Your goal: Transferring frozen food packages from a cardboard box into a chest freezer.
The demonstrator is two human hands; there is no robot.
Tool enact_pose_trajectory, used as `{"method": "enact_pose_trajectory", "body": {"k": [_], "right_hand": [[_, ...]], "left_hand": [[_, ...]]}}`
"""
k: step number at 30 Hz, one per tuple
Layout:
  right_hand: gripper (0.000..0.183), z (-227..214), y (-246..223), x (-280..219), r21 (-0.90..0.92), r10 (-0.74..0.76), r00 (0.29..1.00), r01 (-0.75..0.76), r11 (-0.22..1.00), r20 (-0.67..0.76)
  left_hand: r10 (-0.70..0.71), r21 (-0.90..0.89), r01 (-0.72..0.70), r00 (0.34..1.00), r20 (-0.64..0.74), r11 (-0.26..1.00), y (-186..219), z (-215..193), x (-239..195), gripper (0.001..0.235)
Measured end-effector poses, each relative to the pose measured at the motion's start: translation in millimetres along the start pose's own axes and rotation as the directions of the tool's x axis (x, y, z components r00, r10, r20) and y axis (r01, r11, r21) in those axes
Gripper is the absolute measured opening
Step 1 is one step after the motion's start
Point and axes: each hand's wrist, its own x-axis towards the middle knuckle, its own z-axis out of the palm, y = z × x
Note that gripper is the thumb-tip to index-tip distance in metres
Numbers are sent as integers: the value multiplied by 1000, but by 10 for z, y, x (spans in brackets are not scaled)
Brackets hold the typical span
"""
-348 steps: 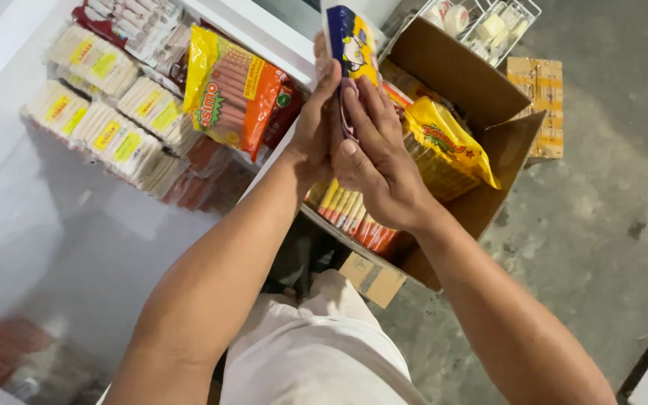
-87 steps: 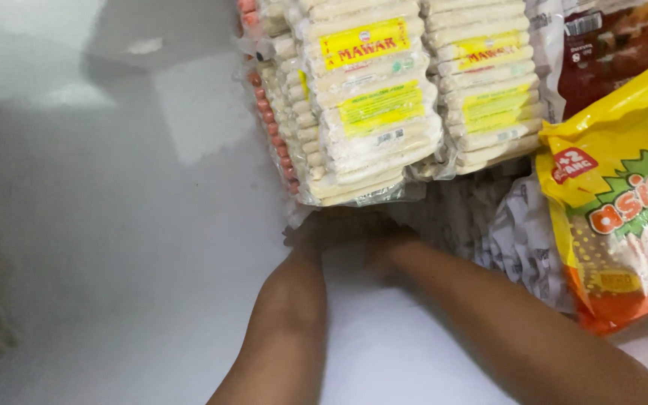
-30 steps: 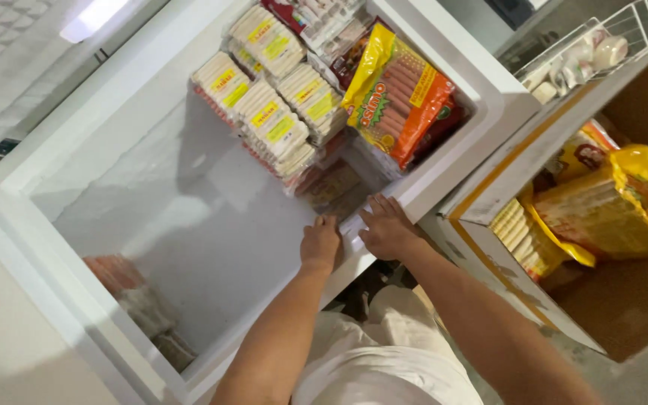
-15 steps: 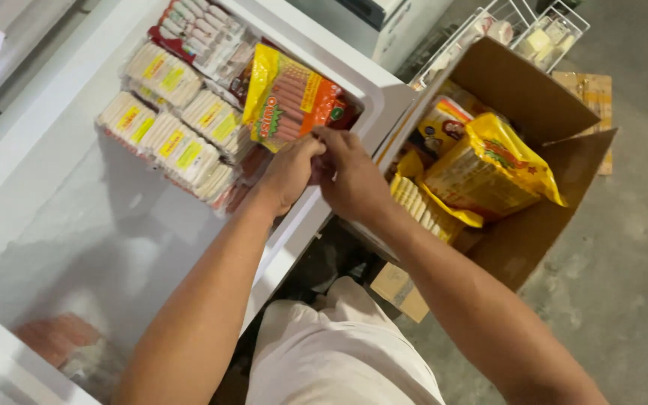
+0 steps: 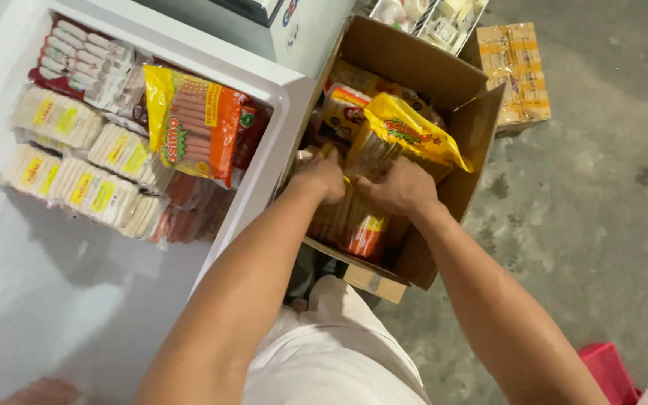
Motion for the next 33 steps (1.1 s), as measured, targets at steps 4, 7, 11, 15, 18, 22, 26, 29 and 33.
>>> {"method": "enact_pose_trajectory", "body": {"k": [4,7,11,15,18,22,26,29,33], "right_hand": [[45,206,234,126,-124,-33,998,25,992,-62],[24,62,258,233,-130,-314,861,286,949,-400],[77,-326,96,380,-398,-373,829,202,895,-417],[80,-189,231,698,-432,-167,979,103,896,-114],[48,-32,260,759,-465,-130,983,58,884,-126],[39,-115,86,626,-510,-136,985,65,857,-102],[26,32,157,518,-573,-276,952,155,805,-131],[21,11,-137,142,-615,-281,960,231,754,16],[22,627,-184,-224,-573,-225,957,291,766,186]], "left_hand": [[-11,146,-28,967,256,989,-132,258,9,54],[-200,-29,209,962,185,978,-121,158,-19,83],[-123,28,120,981,152,992,9,-161,-173,57],[-72,73,60,982,176,996,-163,-31,-78,61],[-42,-17,45,992,121,999,-334,116,-6,55],[-154,-377,119,986,-64,919,-577,504,498,71],[15,-228,-115,917,-399,967,-777,831,1038,69],[-370,-716,157,917,-150,680,-375,276,707,52],[-302,-948,262,903,307,-180,-60,-246,305,66]]}}
